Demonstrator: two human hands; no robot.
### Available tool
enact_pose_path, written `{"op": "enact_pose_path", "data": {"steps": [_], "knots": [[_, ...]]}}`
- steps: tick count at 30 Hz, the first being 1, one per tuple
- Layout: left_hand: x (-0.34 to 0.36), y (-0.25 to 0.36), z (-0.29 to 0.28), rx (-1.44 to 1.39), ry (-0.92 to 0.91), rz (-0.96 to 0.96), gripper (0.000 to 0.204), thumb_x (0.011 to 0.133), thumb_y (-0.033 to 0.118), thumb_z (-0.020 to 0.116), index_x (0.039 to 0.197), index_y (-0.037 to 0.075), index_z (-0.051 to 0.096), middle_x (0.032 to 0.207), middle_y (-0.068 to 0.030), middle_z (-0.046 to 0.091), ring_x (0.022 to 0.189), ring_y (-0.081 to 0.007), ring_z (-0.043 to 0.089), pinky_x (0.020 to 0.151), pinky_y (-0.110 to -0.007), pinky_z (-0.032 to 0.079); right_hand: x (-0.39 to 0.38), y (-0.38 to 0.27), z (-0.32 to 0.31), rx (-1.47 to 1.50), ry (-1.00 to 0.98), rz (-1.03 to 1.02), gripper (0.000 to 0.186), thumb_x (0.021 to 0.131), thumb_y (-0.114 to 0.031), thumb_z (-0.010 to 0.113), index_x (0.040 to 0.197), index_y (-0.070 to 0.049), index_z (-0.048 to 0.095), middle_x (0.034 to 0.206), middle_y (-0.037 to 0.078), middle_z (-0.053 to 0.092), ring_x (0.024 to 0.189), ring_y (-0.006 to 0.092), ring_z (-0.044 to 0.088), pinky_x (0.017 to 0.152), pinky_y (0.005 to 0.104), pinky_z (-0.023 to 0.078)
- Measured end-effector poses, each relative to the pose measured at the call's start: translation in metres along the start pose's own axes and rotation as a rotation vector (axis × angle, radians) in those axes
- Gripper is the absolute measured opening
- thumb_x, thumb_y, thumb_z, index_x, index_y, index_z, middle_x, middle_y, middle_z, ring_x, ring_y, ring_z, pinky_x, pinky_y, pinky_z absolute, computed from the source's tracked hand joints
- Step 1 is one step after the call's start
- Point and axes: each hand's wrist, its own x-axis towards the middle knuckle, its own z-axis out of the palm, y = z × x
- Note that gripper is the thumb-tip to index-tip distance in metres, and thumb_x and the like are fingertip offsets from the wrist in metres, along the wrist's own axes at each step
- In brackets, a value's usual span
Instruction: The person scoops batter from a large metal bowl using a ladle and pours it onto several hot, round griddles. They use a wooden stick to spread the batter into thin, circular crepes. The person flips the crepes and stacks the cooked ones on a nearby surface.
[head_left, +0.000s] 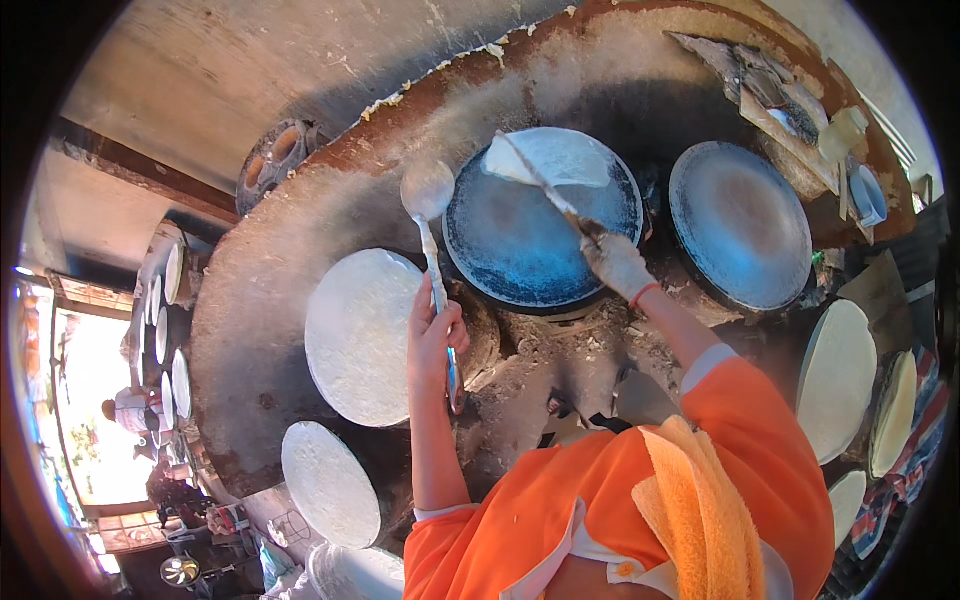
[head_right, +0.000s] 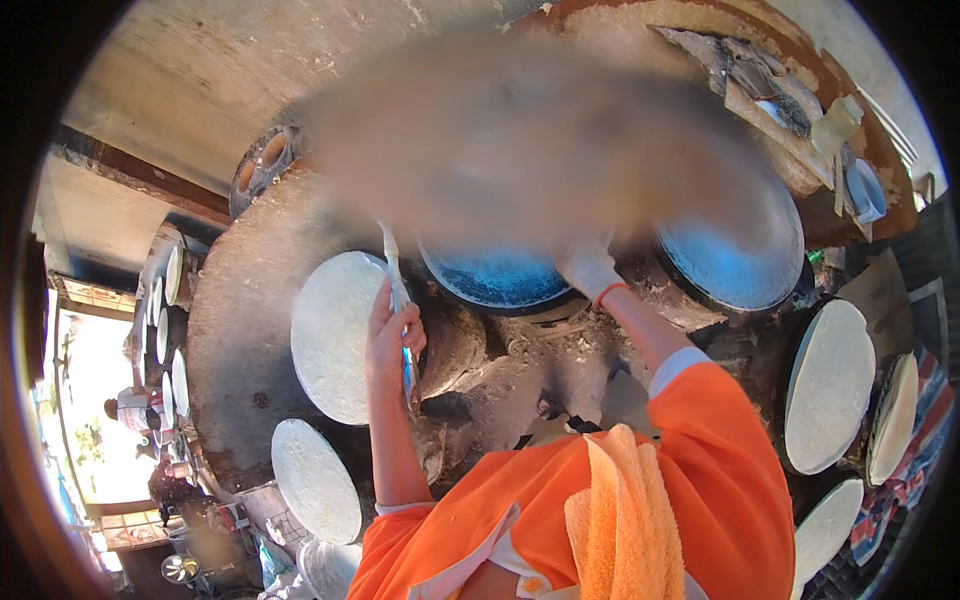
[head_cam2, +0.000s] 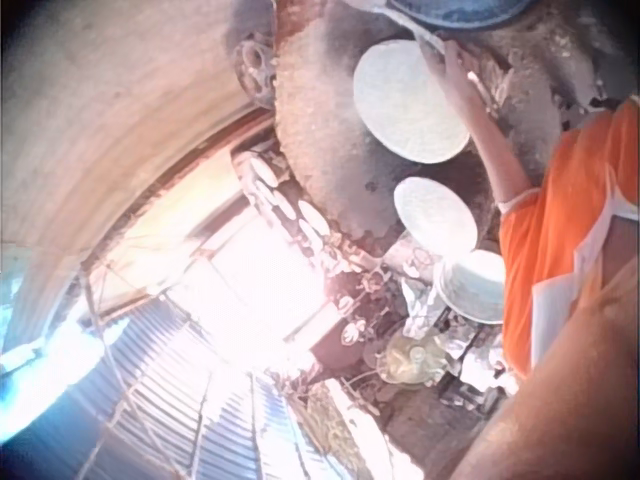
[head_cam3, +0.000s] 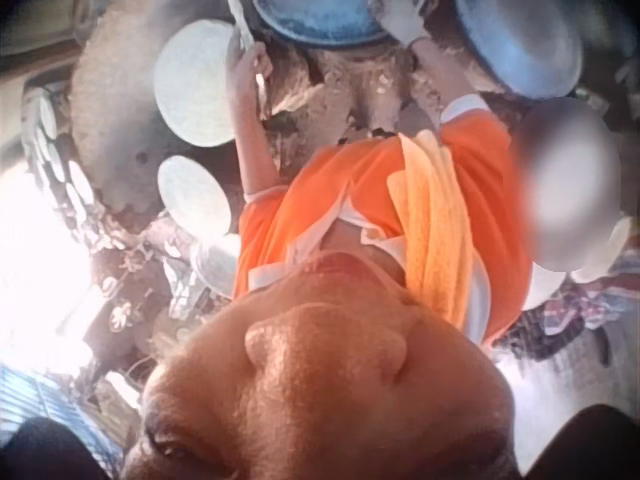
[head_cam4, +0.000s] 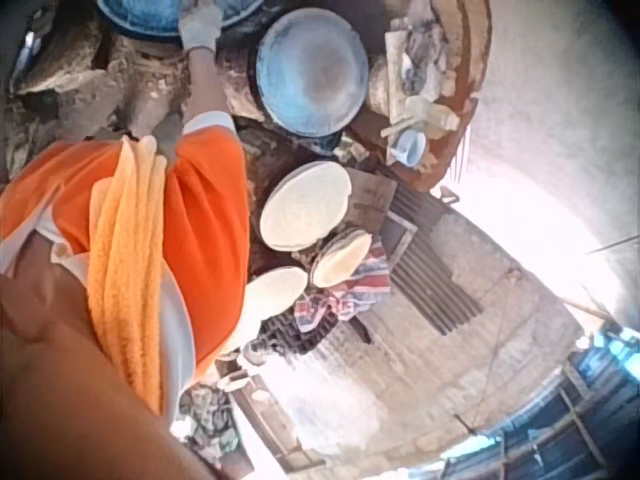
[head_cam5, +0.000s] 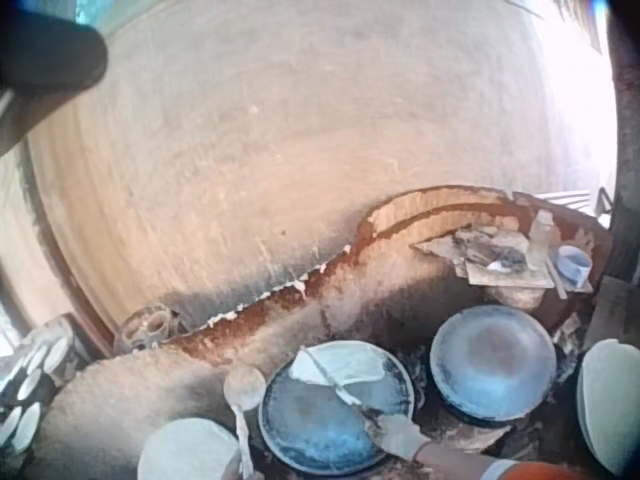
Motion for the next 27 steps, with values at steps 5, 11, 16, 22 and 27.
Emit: {"op": "enact_pose_path", "data": {"steps": [5, 11, 16, 22, 27], "knots": [[-0.009, 0.005, 0.009, 0.024, 0.049, 0.007, 0.059, 0.084, 0.0, 0.048, 0.137, 0.011, 0.023, 0.062, 0.0025, 0.037, 0.044, -0.0051, 0.033, 0.04, -0.022, 0.028, -0.008, 0.0, 0.004, 0.228, -0.044, -0.244, 0.037, 0.085, -0.032, 0.044, 0.109, -0.006, 0.054, 0.107, 0.013, 0.059, 0.091, 0.0267, 0.058, 0.077, 0.0377, 0.048], [-0.013, 0.024, 0.012, 0.104, 0.231, -0.055, 0.028, 0.089, 0.009, 0.046, 0.116, 0.006, 0.04, 0.065, 0.0017, 0.04, 0.042, -0.0043, 0.032, 0.038, -0.019, 0.027, 0.044, 0.026, -0.025, 0.152, 0.088, -0.288, 0.034, 0.087, -0.016, 0.045, 0.114, 0.004, 0.05, 0.102, 0.013, 0.06, 0.08, 0.0135, 0.057, 0.064, 0.0236, 0.048], [0.019, 0.022, 0.019, 0.113, 0.257, -0.117, 0.026, 0.093, 0.015, 0.042, 0.118, 0.008, 0.04, 0.069, -0.002, 0.045, 0.041, -0.0063, 0.034, 0.038, -0.022, 0.031, 0.037, 0.018, 0.03, 0.186, -0.25, -0.309, 0.034, 0.083, -0.009, 0.052, 0.115, 0.001, 0.053, 0.109, 0.014, 0.059, 0.092, 0.018, 0.059, 0.074, 0.0261, 0.048], [0.107, 0.008, 0.001, 0.315, 0.081, -0.09, 0.026, 0.093, 0.013, 0.04, 0.118, 0.009, 0.045, 0.061, 0.0003, 0.041, 0.039, -0.007, 0.035, 0.036, -0.023, 0.031, 0.048, 0.05, 0.029, 0.478, -0.184, -0.249, 0.039, 0.086, -0.021, 0.053, 0.12, -0.003, 0.05, 0.087, 0.021, 0.061, 0.075, 0.0204, 0.062, 0.068, 0.0269, 0.047], [0.151, -0.042, 0.004, 1.043, 0.228, 0.424, 0.041, 0.089, 0.011, 0.045, 0.129, 0.004, 0.038, 0.065, -0.0107, 0.05, 0.053, -0.0188, 0.049, 0.051, -0.032, 0.042, 0.001, -0.01, -0.017, 0.731, -0.198, -0.341, 0.036, 0.089, -0.018, 0.048, 0.119, 0.001, 0.05, 0.084, 0.017, 0.061, 0.072, 0.0177, 0.059, 0.065, 0.0273, 0.047]]}}
